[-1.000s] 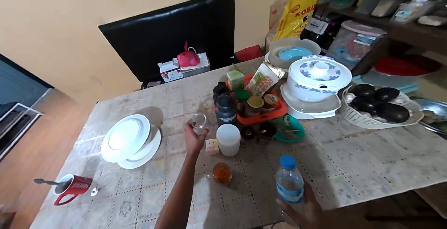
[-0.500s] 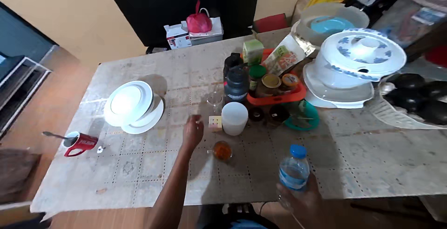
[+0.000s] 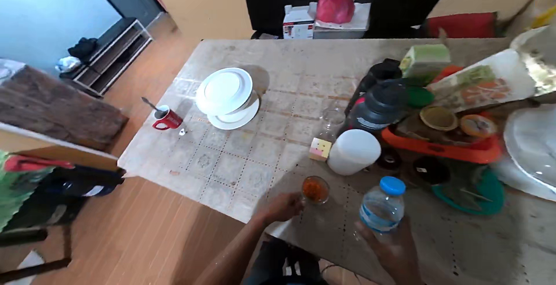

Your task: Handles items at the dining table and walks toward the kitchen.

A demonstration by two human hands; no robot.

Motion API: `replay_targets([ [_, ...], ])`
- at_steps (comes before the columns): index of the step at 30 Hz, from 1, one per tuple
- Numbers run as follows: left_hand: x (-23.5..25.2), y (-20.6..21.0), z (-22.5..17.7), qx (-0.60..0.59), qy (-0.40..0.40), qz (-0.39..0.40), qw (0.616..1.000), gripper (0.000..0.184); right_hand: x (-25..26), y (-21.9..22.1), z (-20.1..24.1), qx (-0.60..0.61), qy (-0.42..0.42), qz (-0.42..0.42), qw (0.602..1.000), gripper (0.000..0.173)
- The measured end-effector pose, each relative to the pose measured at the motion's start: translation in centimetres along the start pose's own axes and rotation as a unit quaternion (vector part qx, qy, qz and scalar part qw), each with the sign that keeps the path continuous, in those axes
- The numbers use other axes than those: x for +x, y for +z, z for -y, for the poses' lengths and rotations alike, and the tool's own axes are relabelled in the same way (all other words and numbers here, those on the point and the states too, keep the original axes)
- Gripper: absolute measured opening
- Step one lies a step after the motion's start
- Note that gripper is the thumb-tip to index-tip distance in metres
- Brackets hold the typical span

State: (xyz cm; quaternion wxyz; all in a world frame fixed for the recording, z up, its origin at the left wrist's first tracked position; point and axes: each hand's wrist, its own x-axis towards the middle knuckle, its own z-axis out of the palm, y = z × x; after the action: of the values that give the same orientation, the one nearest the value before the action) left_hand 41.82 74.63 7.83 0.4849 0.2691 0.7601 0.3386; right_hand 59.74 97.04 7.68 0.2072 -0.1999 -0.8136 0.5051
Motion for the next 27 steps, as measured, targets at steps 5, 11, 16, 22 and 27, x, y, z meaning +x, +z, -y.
replay_targets([
  [5, -4.4, 1.4, 3.6, -0.042, 0.003, -0.101, 0.994, 0.04, 0.4, 4.1, -0.6, 0.016, 0.008, -0.048, 0.999, 0.108],
  [11, -11.4, 1.1, 7.7, -0.036, -0.038, -0.165, 0.985, 0.04, 1.1, 6.8, -1.0, -0.021, -0.026, -0.126, 0.991, 0.099],
  [16, -15.7, 1.2, 11.1, -0.082, -0.033, -0.212, 0.973, 0.037, 2.2, 7.2, -1.8, -0.048, 0.014, -0.138, 0.989, 0.108],
  [22, -18.6, 0.2, 13.6, -0.092, -0.014, -0.225, 0.97, 0.037, -1.1, 8.8, -0.8, -0.055, 0.039, -0.192, 0.979, 0.099],
  [27, -19.3, -0.5, 14.8, -0.082, -0.003, -0.235, 0.969, 0.038, -5.9, 13.1, 1.4, -0.11, 0.079, -0.063, 0.989, 0.046],
])
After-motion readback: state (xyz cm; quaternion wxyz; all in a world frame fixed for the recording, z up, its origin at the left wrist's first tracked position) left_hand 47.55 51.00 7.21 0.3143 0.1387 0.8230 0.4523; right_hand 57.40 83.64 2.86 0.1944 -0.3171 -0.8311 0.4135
